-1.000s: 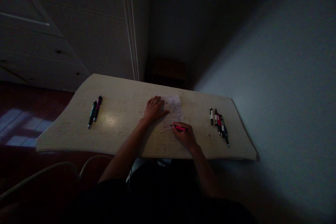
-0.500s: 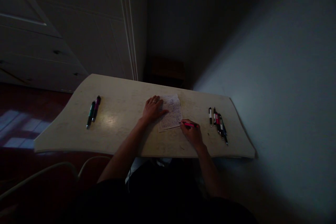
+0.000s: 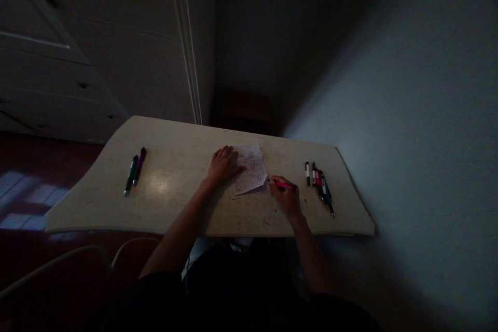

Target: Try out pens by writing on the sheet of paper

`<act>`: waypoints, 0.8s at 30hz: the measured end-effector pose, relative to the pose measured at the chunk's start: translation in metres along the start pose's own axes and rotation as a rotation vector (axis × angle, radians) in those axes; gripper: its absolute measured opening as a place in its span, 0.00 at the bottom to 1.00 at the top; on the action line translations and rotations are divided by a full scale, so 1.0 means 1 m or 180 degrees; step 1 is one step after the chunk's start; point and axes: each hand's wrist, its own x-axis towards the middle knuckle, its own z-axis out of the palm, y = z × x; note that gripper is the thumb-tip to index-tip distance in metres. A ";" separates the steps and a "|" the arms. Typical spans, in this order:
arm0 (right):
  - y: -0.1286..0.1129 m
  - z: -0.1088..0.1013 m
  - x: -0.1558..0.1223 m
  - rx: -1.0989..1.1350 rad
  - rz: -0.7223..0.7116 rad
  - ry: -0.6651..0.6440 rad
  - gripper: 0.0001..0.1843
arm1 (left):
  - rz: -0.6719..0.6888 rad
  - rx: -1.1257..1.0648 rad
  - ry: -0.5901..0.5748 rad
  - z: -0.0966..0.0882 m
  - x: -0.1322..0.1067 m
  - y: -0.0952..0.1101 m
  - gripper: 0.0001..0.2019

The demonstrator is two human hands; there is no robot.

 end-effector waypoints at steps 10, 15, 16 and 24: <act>0.003 0.005 -0.008 0.0857 0.0318 -0.0037 0.18 | 0.0103 -0.0347 0.0309 0.004 0.001 -0.006 0.21; 0.012 0.012 -0.016 0.1123 0.0620 -0.0039 0.25 | -0.0099 -0.1750 0.0824 -0.006 -0.002 -0.009 0.18; 0.012 0.013 -0.017 0.1143 0.0616 -0.0039 0.26 | -0.0192 -0.2105 0.0916 -0.010 -0.003 -0.008 0.18; 0.014 0.012 -0.017 0.1384 0.0619 0.0020 0.26 | -0.0958 -0.5523 0.0973 -0.026 -0.016 0.005 0.22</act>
